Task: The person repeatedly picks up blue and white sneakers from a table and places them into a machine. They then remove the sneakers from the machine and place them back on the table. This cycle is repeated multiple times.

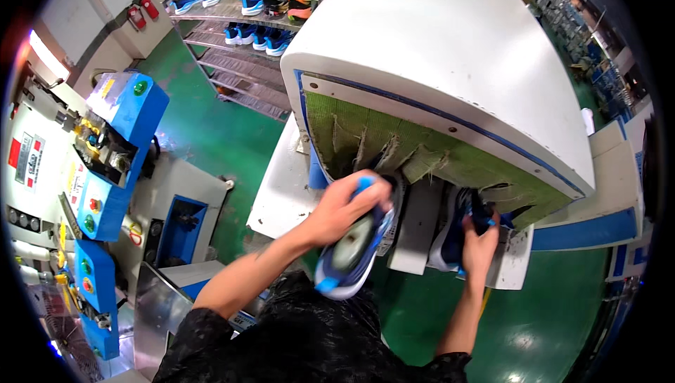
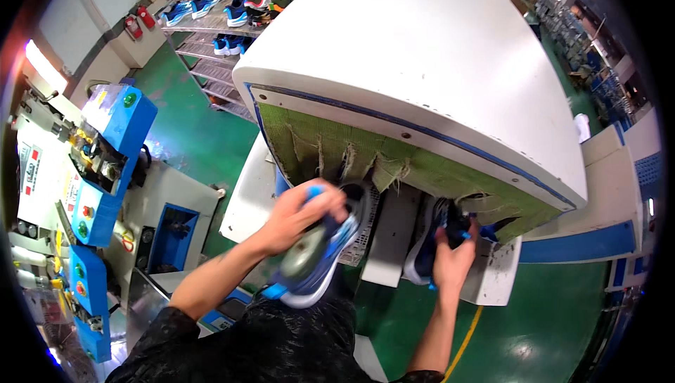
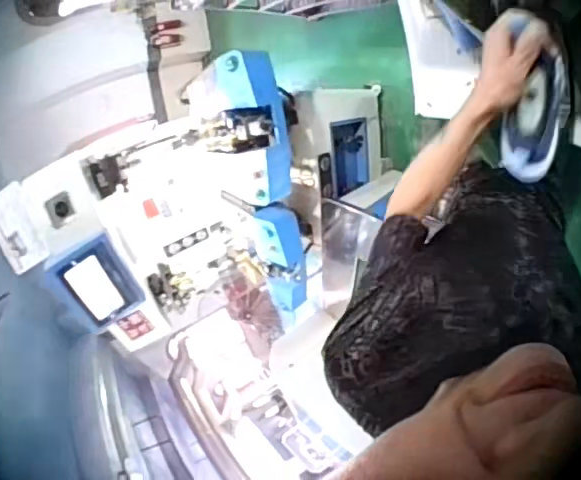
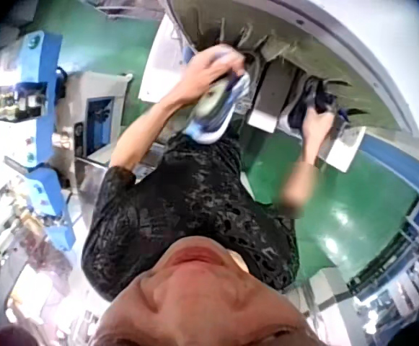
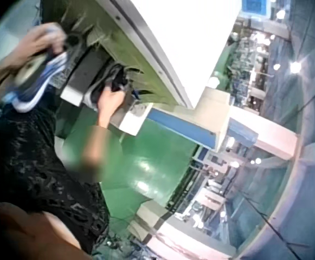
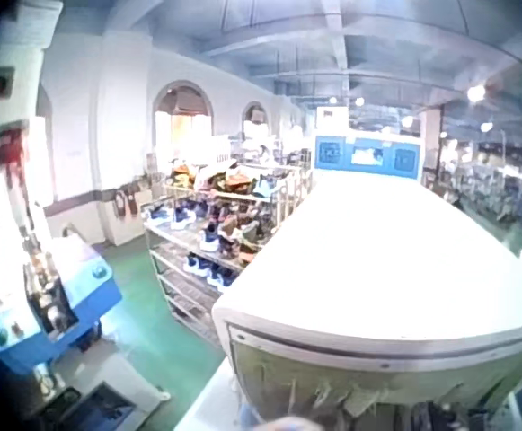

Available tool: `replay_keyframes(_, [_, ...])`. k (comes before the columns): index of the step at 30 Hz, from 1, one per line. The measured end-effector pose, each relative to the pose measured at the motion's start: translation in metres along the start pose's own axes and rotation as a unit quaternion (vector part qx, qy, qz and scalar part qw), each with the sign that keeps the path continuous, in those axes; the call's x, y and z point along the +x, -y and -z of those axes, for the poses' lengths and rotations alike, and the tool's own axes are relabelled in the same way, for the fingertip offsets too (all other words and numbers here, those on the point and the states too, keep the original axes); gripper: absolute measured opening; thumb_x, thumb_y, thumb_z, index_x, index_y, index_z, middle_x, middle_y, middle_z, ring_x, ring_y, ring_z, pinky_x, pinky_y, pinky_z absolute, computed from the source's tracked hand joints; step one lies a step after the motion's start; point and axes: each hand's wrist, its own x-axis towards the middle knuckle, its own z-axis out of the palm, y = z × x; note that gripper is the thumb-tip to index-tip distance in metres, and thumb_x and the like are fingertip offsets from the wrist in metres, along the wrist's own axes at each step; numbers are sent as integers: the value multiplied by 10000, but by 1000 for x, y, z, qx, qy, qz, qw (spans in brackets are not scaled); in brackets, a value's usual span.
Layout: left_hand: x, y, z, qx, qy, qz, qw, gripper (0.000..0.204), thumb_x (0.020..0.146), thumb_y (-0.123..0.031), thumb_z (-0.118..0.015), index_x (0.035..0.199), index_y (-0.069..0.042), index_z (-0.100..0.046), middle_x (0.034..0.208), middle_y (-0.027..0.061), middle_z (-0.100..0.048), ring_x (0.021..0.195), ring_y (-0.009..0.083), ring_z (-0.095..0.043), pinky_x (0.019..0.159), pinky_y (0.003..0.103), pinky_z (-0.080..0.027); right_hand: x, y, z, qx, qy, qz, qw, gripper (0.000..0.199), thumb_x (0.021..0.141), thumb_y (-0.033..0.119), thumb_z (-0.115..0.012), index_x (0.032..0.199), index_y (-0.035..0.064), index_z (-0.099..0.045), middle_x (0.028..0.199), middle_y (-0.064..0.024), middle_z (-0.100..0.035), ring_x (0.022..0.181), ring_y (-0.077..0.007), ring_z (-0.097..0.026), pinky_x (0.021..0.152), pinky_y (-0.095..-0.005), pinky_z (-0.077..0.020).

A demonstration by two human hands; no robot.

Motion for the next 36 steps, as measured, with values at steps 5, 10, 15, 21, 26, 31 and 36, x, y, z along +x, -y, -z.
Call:
replay_keyframes(5, [-15,9,0,344,-84,-249,901,415,903,-323,-636,1194,-37,-561,1196,175,-562,1112,292,-564,949,375,-444,-41,80,-34,188,-222,236,927,282,959,-4,-458,1225,-92,-493,1250,-219,-559,1126,-275,-568,1011,-359,-445])
replay_keyframes(10, [-198,14,11,85,-101,-141,981,461,906,-293,-630,1249,-5,-517,1207,193,-568,1150,370,-537,971,414,-432,-171,164,-129,482,216,346,776,210,898,-16,-462,1099,-24,-520,1039,-167,-569,941,-260,-563,891,-395,-475])
replay_keyframes(15, [-456,98,7,294,-637,36,712,355,934,-248,-596,1208,-24,-563,1157,145,-611,1087,333,-580,938,410,-458,-359,228,-204,343,647,381,564,102,884,-43,-512,964,-33,-575,940,-121,-620,805,-159,-593,733,-281,-493])
replay_keyframes(21, [-701,278,-185,154,-954,251,-47,142,882,-96,-526,956,-6,-607,948,195,-617,884,376,-579,775,447,-479,-628,276,-162,32,883,426,194,245,878,-35,-593,1121,-48,-568,1106,-105,-605,995,-157,-589,871,-266,-488])
replay_keyframes(26, [-715,372,-401,14,-817,502,-282,283,893,-121,-538,1145,5,-549,1215,189,-518,1149,361,-475,995,447,-343,-887,204,-86,-73,769,598,-215,635,788,146,-762,1324,-21,-465,1294,-148,-542,1208,-251,-536,987,-393,-468])
replay_keyframes(31, [-669,381,-394,-90,-766,566,-289,417,895,-170,-572,1269,0,-503,1354,186,-458,1279,367,-401,1065,504,-268,-991,-1,4,44,594,591,-544,870,734,300,-784,1415,5,-329,1303,-248,-492,1165,-411,-519,955,-444,-464])
replay_keyframes(36, [-701,349,-422,-43,-798,524,-296,397,828,-91,-603,1214,-26,-537,1341,155,-483,1232,361,-436,1042,476,-321,-964,-64,41,137,617,629,-452,381,701,285,-781,891,18,-587,803,-159,-648,728,-343,-647,647,-448,-527])
